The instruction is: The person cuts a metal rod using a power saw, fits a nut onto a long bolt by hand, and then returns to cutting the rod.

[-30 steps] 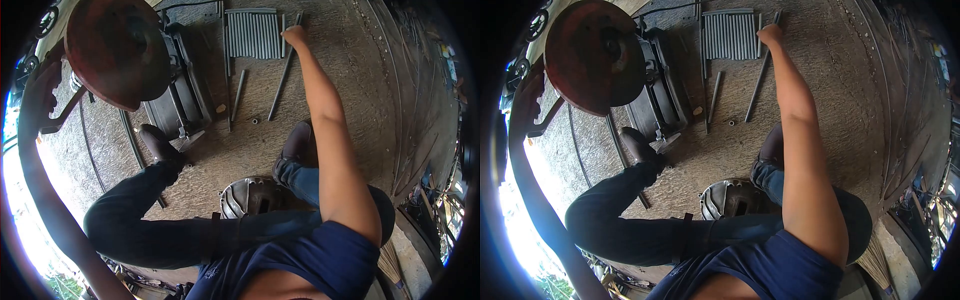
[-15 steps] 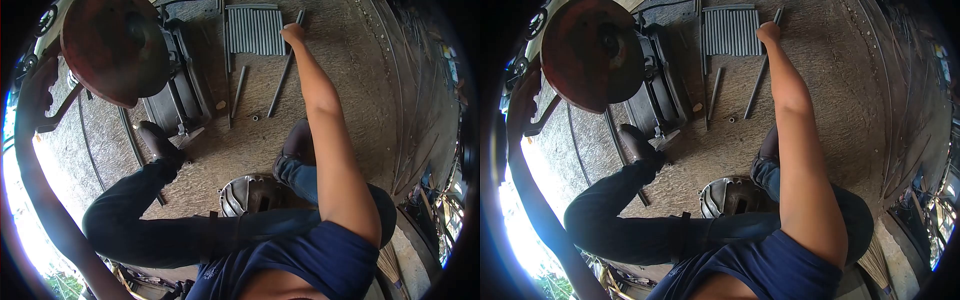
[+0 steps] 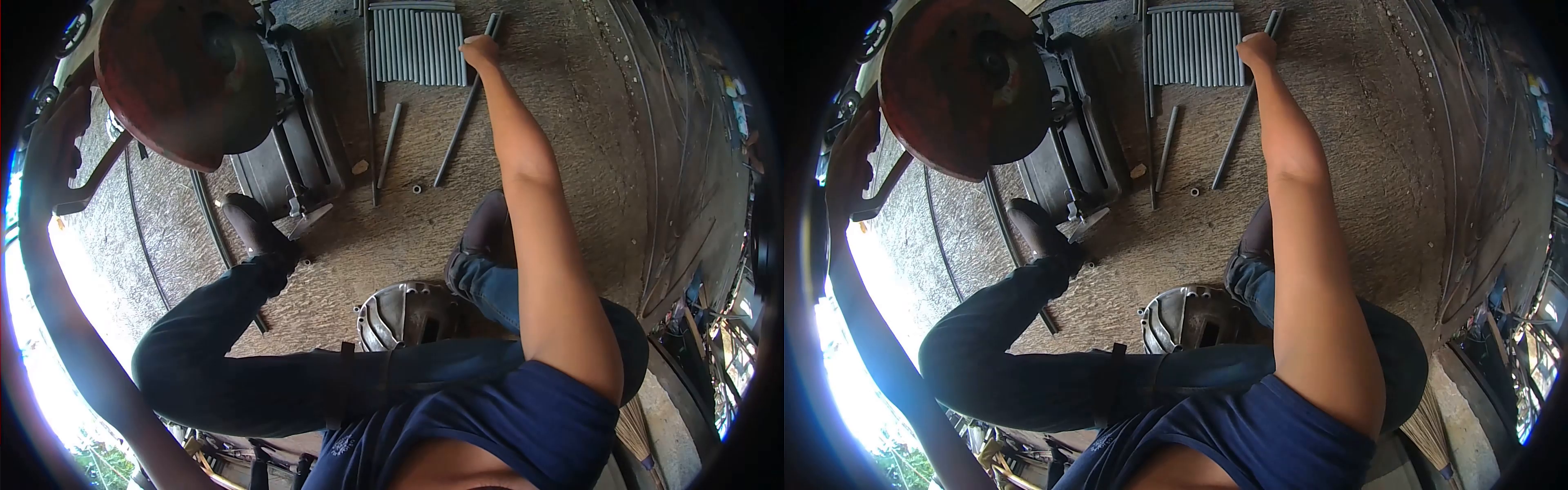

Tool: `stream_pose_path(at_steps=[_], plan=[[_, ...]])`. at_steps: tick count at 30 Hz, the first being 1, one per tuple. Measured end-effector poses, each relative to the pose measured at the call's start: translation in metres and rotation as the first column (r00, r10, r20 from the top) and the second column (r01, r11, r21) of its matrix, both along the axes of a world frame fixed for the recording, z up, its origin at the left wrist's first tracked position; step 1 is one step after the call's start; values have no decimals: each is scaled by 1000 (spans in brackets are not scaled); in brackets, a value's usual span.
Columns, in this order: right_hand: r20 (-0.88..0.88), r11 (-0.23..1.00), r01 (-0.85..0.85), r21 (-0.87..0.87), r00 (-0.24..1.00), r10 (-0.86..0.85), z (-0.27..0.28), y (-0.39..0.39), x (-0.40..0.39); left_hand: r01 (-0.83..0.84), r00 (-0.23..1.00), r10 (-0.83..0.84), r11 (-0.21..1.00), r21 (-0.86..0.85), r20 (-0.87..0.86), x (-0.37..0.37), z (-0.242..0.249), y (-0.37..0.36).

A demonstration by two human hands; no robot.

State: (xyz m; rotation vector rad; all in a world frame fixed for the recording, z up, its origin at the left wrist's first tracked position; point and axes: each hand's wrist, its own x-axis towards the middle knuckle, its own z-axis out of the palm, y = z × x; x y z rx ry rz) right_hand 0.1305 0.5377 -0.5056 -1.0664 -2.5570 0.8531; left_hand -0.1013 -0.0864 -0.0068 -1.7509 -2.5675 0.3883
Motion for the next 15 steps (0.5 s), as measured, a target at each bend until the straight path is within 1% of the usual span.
stream_pose_path(at_steps=[2,3,4,5,6,7,8,9,10,11,12,13,14,15], plan=[[32,1000,8,-19,999,-7,0,1,0,-233,963,217,969,84,162,-3,-4,-5],[65,999,16,-38,998,-13,3,0,0,-233,963,218,969,83,161,6,-1,6],[64,999,15,-38,998,-13,7,-2,0,-456,878,438,888,60,192,24,4,28],[97,999,24,-33,995,-21,12,-5,1,-652,744,632,758,31,217,34,7,41],[130,999,32,-27,991,-28,15,-6,1,-652,744,632,757,33,215,28,5,32],[127,999,31,-27,992,-27,14,-7,1,-505,854,488,860,66,180,20,0,20],[93,999,39,-29,995,-36,13,-7,1,-341,935,327,935,93,139,11,-5,9],[62,998,49,-32,997,-47,13,-8,2,-342,935,328,935,93,138,10,-9,11],[62,998,48,-31,997,-46,14,-8,2,-472,864,417,866,164,283,8,-13,15],[86,999,41,-26,996,-38,15,-8,2,-598,767,477,773,210,429,8,-14,17],[111,999,33,-21,993,-30,18,-9,1,-598,768,477,773,211,428,15,-10,23],[111,999,33,-20,993,-30,24,-12,2,-630,744,540,763,143,394,27,-2,32],[141,997,54,-59,989,-45,30,-15,2,-661,717,600,747,75,355,33,2,36],[171,992,77,-98,984,-59,27,-13,2,-661,717,600,746,75,355,33,2,36]])
